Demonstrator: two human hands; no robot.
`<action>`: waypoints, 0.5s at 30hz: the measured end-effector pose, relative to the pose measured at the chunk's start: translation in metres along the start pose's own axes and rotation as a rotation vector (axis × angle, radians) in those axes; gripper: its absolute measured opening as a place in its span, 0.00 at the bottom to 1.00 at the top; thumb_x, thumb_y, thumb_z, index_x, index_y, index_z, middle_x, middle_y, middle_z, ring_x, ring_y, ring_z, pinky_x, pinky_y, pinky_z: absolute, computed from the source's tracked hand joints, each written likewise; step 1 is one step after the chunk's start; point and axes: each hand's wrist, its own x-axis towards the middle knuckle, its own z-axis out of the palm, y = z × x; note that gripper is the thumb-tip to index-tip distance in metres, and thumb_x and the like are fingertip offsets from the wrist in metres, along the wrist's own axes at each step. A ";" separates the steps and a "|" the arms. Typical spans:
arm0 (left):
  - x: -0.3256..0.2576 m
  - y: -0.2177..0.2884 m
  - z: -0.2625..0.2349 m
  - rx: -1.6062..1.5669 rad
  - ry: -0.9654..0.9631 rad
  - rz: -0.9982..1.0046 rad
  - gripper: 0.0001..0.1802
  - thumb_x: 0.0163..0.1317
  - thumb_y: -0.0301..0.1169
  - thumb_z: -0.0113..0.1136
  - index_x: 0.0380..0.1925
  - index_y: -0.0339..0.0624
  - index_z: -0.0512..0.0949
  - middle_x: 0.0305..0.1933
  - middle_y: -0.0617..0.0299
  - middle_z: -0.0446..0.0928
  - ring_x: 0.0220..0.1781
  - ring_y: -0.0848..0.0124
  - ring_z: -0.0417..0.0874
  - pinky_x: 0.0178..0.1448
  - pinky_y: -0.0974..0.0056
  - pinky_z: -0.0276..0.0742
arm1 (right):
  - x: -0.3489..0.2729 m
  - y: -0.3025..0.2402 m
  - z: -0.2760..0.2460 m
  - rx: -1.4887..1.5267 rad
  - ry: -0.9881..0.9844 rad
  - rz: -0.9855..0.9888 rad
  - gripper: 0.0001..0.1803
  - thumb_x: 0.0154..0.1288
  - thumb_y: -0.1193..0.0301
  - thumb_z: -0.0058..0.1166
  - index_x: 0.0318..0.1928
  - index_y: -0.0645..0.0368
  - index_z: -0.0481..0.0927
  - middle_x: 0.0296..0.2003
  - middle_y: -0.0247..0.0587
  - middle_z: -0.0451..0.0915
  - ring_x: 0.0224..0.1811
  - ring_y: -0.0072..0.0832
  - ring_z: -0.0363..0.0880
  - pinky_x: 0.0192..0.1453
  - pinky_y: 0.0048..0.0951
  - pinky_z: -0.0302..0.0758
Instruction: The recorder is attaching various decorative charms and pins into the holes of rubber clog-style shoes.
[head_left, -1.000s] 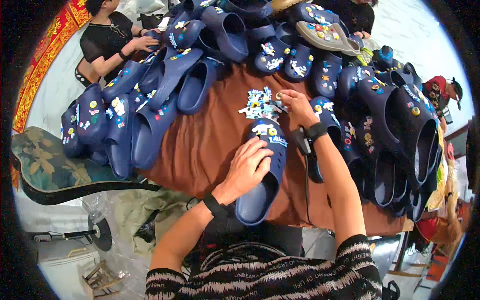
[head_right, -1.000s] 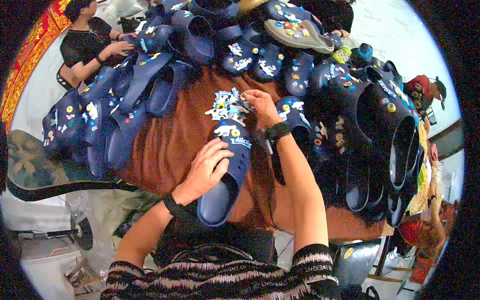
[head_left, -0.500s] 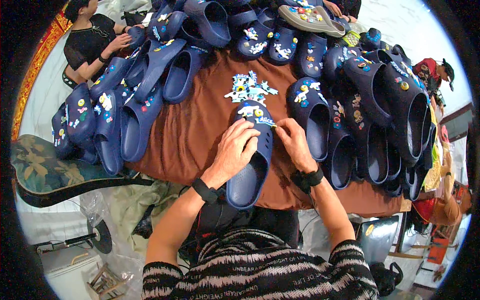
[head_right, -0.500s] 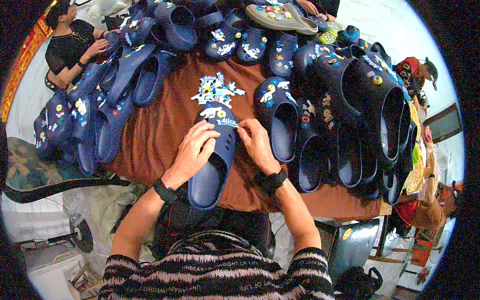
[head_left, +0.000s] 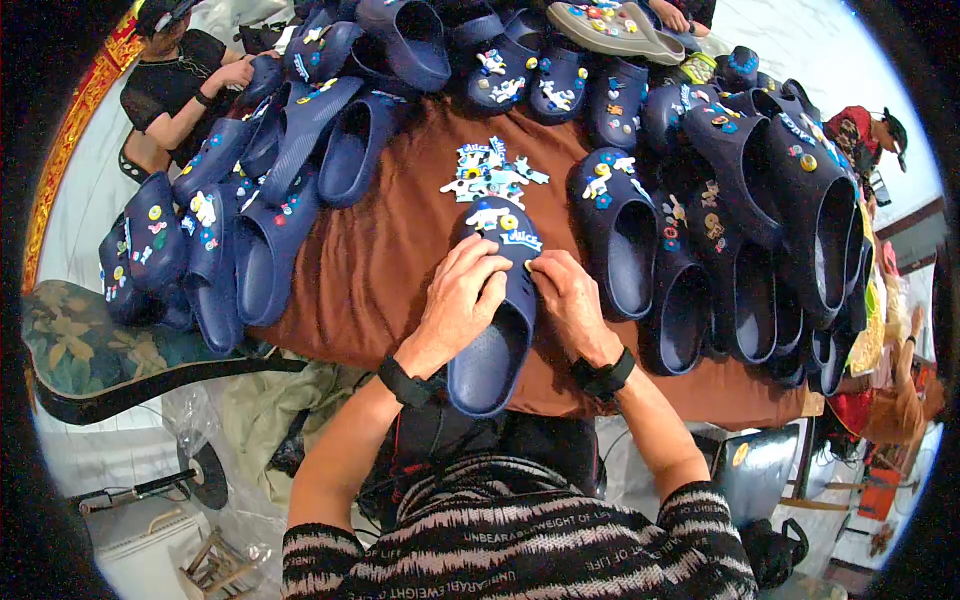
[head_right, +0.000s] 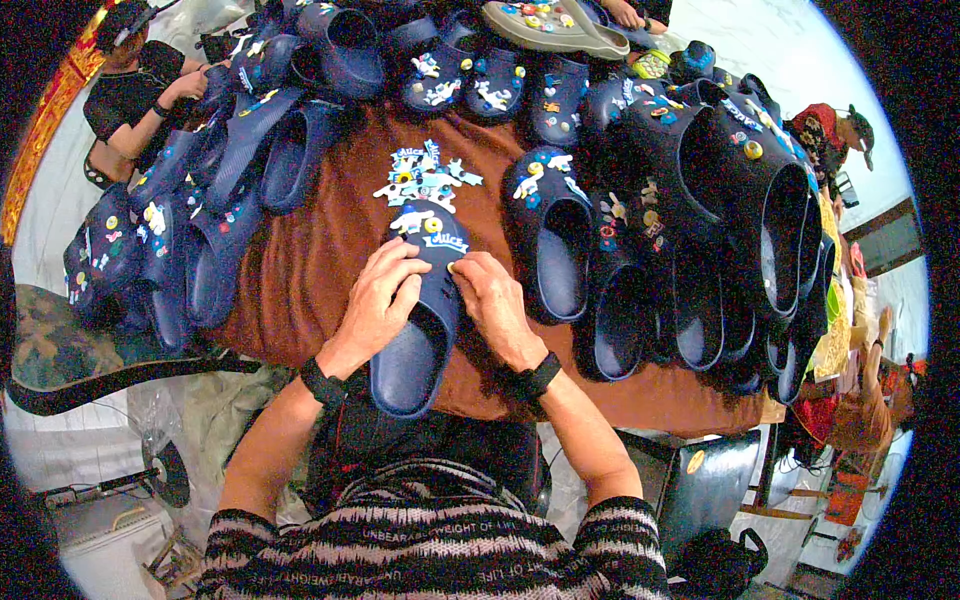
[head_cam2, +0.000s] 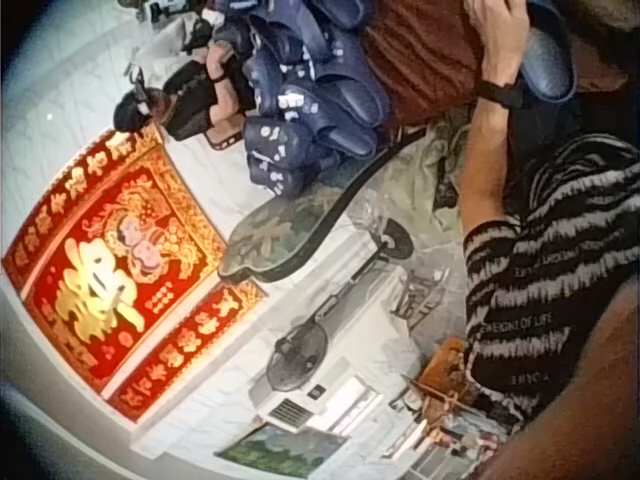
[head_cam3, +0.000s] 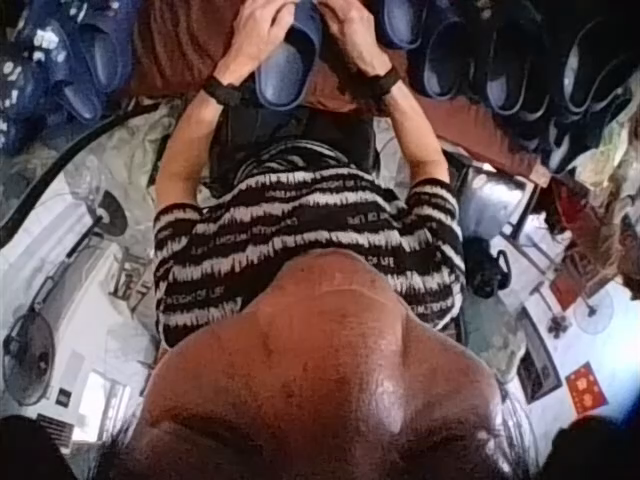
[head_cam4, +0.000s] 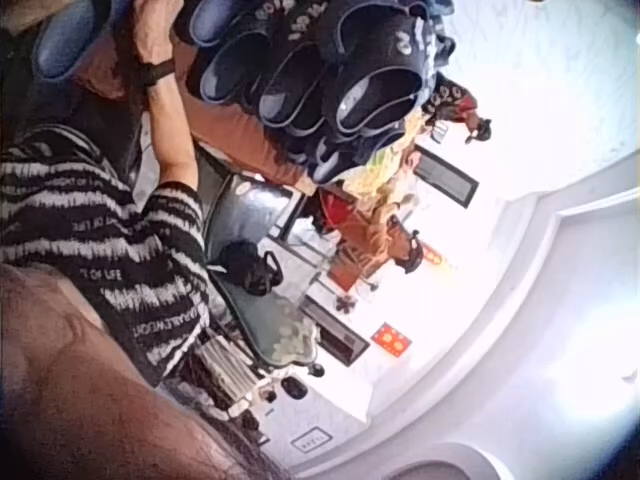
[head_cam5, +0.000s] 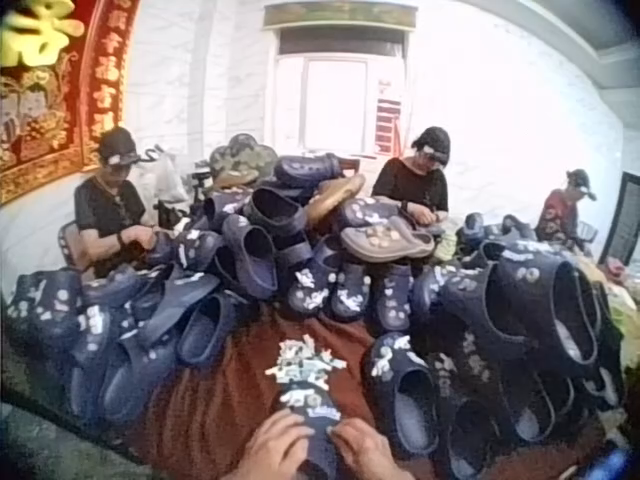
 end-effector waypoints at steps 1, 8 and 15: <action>0.000 -0.001 0.000 0.008 0.002 0.006 0.11 0.67 0.29 0.54 0.43 0.36 0.82 0.57 0.47 0.78 0.69 0.49 0.71 0.74 0.50 0.63 | 0.001 -0.001 -0.001 -0.017 -0.024 -0.023 0.07 0.65 0.77 0.57 0.44 0.60 0.81 0.42 0.47 0.81 0.46 0.47 0.82 0.48 0.41 0.79; 0.002 -0.002 0.002 0.073 0.033 0.054 0.10 0.66 0.30 0.54 0.42 0.39 0.82 0.53 0.50 0.79 0.65 0.47 0.74 0.69 0.49 0.68 | 0.001 0.005 -0.002 -0.092 -0.145 -0.149 0.11 0.62 0.79 0.56 0.45 0.61 0.82 0.46 0.45 0.80 0.48 0.46 0.78 0.53 0.42 0.76; 0.000 -0.001 -0.001 0.040 -0.012 0.011 0.11 0.68 0.29 0.53 0.43 0.38 0.82 0.55 0.49 0.79 0.68 0.49 0.71 0.73 0.50 0.64 | 0.010 0.018 -0.011 0.073 -0.168 -0.177 0.07 0.64 0.77 0.57 0.42 0.61 0.83 0.44 0.47 0.80 0.47 0.47 0.78 0.54 0.42 0.75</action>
